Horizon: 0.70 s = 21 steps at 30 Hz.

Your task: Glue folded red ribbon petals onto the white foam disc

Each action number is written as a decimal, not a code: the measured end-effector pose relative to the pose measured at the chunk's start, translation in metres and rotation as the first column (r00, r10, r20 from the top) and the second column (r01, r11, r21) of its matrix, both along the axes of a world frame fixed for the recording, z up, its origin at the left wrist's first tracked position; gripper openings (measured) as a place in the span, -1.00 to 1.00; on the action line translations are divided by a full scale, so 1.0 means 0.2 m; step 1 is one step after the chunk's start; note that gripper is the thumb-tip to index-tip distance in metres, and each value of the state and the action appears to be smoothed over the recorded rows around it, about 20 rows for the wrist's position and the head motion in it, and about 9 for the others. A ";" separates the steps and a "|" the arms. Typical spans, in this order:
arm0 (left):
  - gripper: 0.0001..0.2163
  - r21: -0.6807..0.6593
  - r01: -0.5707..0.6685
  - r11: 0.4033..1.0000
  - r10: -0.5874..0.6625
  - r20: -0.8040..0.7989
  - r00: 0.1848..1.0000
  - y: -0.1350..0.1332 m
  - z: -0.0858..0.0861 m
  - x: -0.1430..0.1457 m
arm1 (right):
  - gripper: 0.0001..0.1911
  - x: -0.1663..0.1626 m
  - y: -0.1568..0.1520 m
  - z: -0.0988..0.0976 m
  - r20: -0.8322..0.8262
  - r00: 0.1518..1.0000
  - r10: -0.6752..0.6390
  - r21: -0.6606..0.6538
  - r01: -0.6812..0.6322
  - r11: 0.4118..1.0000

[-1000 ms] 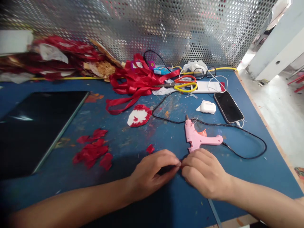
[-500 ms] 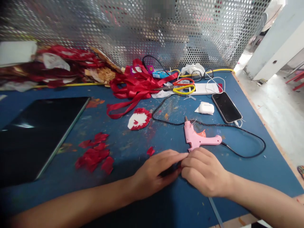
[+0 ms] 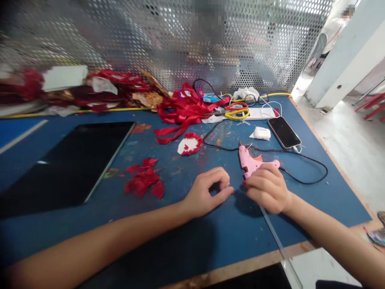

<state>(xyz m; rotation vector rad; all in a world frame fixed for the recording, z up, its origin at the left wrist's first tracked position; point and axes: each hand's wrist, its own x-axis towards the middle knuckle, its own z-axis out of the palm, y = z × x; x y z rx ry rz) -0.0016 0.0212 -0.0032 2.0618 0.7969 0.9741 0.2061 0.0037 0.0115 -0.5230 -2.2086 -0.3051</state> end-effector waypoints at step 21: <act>-0.39 0.331 0.236 0.914 -0.155 -0.251 0.955 0.15 0.00 -0.21 | -0.78 0.06 0.07 -0.08 -0.148 0.974 -0.172 -0.219 0.137 0.966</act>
